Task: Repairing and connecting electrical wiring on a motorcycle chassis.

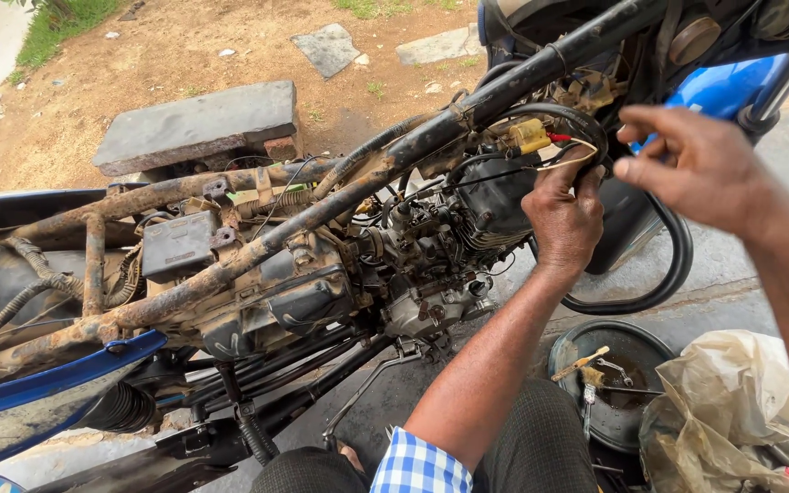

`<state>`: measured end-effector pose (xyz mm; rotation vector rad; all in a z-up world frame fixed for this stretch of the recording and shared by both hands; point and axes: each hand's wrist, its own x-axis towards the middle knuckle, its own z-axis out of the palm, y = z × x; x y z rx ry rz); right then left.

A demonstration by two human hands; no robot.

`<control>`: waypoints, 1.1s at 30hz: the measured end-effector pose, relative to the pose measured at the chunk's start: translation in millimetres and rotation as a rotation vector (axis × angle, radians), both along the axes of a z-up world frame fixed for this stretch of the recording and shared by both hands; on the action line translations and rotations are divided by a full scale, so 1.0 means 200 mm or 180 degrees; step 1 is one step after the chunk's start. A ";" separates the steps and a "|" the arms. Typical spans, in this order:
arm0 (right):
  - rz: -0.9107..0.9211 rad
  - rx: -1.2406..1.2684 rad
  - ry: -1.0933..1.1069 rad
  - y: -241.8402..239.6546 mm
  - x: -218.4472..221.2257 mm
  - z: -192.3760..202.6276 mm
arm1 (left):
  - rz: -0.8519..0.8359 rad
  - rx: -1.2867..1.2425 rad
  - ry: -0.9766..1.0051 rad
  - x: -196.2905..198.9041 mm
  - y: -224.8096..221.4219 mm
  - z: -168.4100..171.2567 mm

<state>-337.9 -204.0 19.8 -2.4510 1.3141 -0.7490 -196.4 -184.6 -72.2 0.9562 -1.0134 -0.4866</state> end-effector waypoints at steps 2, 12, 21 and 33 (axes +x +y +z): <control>-0.0019 -0.0196 -0.0077 0.02 0.03 -0.11 | -0.0113 0.0011 0.0044 0.01 0.00 0.00; 0.0011 -0.1408 -0.0880 0.03 0.18 -0.40 | -0.0863 0.0751 0.0770 0.06 0.06 0.07; 0.0189 -0.2501 0.0208 0.06 0.15 -0.22 | -0.1840 0.0276 0.2089 0.18 0.16 -0.10; 0.0367 -0.2780 0.0629 0.04 0.12 -0.19 | -0.1604 0.0794 0.2262 0.32 0.21 0.18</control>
